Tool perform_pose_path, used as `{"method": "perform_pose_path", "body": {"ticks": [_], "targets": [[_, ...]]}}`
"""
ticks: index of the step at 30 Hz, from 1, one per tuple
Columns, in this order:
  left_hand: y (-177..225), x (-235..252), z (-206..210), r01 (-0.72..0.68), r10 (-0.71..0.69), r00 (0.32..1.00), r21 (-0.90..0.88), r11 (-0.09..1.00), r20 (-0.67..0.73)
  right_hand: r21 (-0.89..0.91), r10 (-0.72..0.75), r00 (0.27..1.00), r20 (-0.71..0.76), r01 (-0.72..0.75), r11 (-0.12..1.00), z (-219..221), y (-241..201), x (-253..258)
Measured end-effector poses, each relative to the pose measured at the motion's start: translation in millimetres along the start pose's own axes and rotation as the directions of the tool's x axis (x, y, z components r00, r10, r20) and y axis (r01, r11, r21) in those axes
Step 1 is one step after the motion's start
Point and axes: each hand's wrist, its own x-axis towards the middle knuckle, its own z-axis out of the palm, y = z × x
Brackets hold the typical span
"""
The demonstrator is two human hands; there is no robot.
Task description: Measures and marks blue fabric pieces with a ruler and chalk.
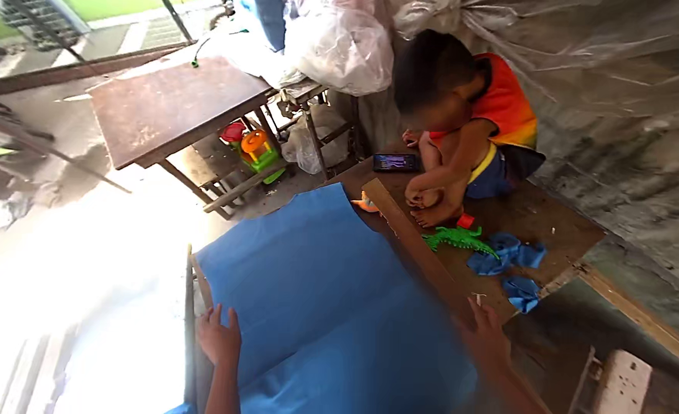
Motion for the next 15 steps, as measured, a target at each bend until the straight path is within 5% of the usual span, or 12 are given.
{"method": "perform_pose_path", "body": {"ticks": [7, 11, 15], "targets": [[4, 87, 9, 0.299, -0.316, 0.930, 0.117, 0.947, 0.189, -0.053, -0.043, 0.996, 0.075, 0.047, 0.997, 55, -30, 88], [-12, 127, 22, 0.358, -0.360, 0.921, 0.038, 0.933, 0.149, -0.107, -0.252, 0.964, -0.085, 0.243, 0.964, 77, -23, 88], [11, 158, 20, 0.427, -0.422, 0.899, -0.015, 0.904, 0.117, -0.044, -0.528, 0.834, -0.159, 0.528, 0.848, 85, -22, 87]]}}
